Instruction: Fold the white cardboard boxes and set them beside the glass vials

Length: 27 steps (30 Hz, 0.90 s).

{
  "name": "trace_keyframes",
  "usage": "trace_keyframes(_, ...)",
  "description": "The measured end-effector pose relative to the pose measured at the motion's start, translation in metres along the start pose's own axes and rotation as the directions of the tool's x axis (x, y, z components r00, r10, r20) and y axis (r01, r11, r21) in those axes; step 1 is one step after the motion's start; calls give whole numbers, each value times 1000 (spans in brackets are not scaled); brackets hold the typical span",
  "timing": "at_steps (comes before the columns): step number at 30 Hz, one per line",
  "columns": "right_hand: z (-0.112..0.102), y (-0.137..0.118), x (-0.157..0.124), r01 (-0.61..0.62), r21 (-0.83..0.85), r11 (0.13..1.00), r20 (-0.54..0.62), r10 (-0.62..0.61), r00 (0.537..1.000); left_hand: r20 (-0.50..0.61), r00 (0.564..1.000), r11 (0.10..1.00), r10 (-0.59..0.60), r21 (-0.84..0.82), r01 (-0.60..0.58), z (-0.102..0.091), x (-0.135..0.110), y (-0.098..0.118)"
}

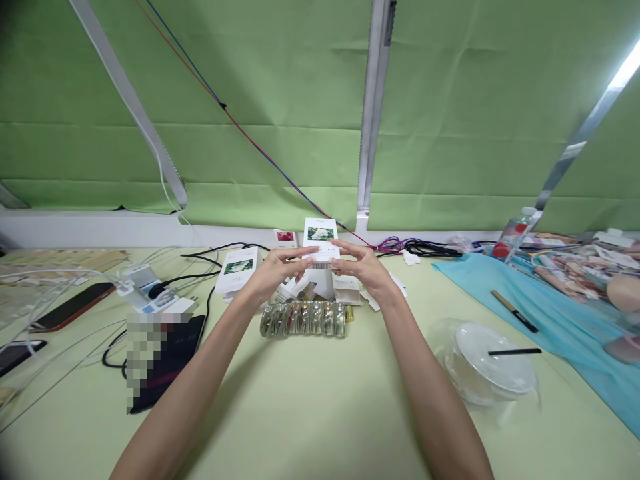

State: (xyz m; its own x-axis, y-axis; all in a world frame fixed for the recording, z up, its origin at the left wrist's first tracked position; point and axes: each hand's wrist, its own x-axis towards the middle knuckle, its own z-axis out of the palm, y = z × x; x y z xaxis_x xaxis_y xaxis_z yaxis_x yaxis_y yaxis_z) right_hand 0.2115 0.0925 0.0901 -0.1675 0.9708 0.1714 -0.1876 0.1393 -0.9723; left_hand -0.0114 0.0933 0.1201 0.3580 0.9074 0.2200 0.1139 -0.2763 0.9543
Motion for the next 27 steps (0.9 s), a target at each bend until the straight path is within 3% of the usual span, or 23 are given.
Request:
trace_keyframes(15,0,-1,0,-6,-27,1000,49,7,999,14,1000,1000,-25,1,25,-4,0,2)
trace_keyframes(21,1,-8,-1,8,-62,998,-30,-9,1000,49,999,1000,-24,-14,24,-10,0,-1)
trace_keyframes(27,5,-13,-3,61,-158,986,-100,-77,992,-113,993,998,-27,50,33,-11,5,-7)
